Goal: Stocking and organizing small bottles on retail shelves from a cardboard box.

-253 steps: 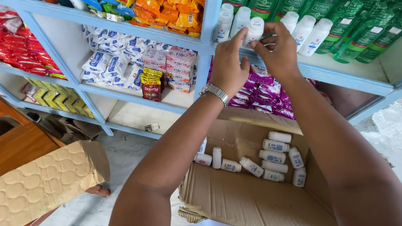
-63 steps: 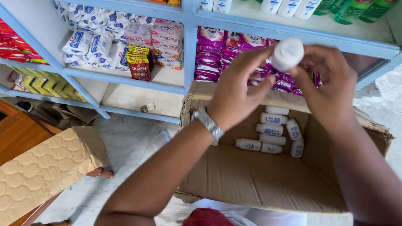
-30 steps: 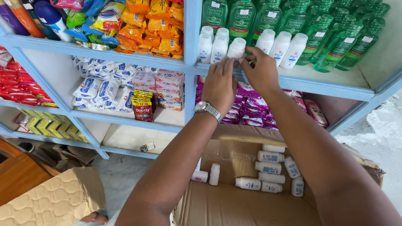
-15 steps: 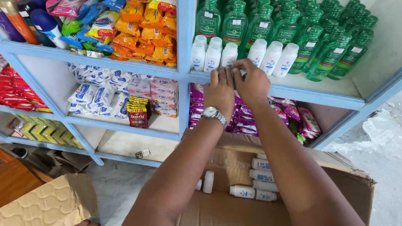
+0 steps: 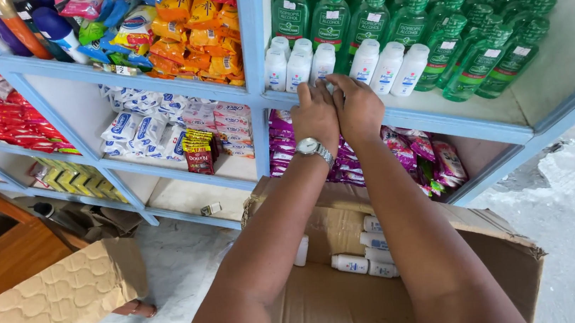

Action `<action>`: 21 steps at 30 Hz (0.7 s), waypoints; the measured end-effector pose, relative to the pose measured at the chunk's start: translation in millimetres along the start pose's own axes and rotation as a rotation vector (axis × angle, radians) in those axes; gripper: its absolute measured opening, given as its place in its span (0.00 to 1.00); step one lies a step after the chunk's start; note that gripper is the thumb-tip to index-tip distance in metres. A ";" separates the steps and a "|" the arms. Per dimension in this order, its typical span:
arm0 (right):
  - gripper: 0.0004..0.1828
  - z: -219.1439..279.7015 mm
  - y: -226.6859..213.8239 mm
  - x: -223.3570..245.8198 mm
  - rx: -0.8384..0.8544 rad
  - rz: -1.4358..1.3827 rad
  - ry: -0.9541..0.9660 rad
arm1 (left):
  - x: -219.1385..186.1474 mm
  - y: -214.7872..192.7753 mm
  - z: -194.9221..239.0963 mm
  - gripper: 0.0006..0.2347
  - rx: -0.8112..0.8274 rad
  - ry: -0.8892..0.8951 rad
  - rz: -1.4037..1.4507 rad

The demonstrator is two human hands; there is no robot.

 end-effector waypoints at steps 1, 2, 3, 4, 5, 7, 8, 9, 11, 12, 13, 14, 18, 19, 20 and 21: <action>0.12 -0.4 0.8 0.2 -0.003 0.004 -0.013 | -0.6 1.7 -1.7 0.22 -0.015 -0.001 0.012; 0.12 -0.8 1.8 0.8 -0.005 0.009 -0.025 | -0.6 3.1 -3.3 0.21 -0.031 -0.002 0.024; 0.12 -0.9 1.6 1.2 -0.003 0.009 -0.027 | -1.2 1.5 -3.7 0.21 -0.031 -0.004 0.025; 0.13 -1.1 1.8 1.9 0.004 0.019 -0.031 | -2.3 1.6 -4.2 0.21 -0.007 0.003 0.016; 0.13 -1.2 1.7 2.4 0.010 0.029 -0.035 | -3.8 1.6 -4.5 0.20 0.016 0.012 0.008; 0.13 0.6 2.2 1.9 0.008 0.039 -0.050 | -5.5 3.2 -5.5 0.21 -0.018 0.008 -0.006; 0.13 -0.1 2.4 2.3 0.005 0.047 -0.064 | -6.2 2.5 -7.5 0.22 -0.052 0.005 -0.022; 0.13 -2.9 1.0 4.8 0.004 0.046 -0.069 | -5.8 7.0 -8.8 0.22 -0.056 0.001 -0.022; 0.11 -3.0 -0.9 7.9 0.003 0.040 -0.059 | -6.3 18.7 -5.8 0.20 -0.050 0.019 0.034; 0.11 -1.5 0.8 7.4 0.011 0.038 -0.060 | -4.9 18.3 -3.4 0.20 -0.044 0.013 0.034; 0.10 -1.6 0.9 6.0 0.005 0.032 -0.055 | -5.5 17.9 -3.0 0.22 -0.035 0.021 0.017; 0.09 -1.7 0.8 4.2 -0.002 0.026 -0.051 | -6.5 17.7 -2.7 0.24 -0.026 0.029 0.001; 0.08 -0.2 1.6 4.2 -0.014 0.029 -0.066 | -5.6 24.4 1.4 0.25 -0.015 0.032 -0.052; 0.07 1.0 -0.3 6.7 -0.026 0.025 -0.076 | -6.2 23.2 4.7 0.21 -0.031 0.055 -0.127; 0.06 2.3 -2.1 8.7 -0.039 0.021 -0.085 | -7.1 22.5 8.0 0.18 -0.048 0.079 -0.202; 0.06 -0.3 -1.3 8.0 -0.041 0.025 -0.082 | -7.7 27.0 6.2 0.18 -0.047 0.083 -0.199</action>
Point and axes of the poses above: each hand's wrist, its own z-axis away from the middle knuckle, its own y-axis out of the palm, x = y × z, the point moved 7 cm from there along -z, towards the middle knuckle, and after that the axes turned 8 degrees about -y, right-handed, at the moved point
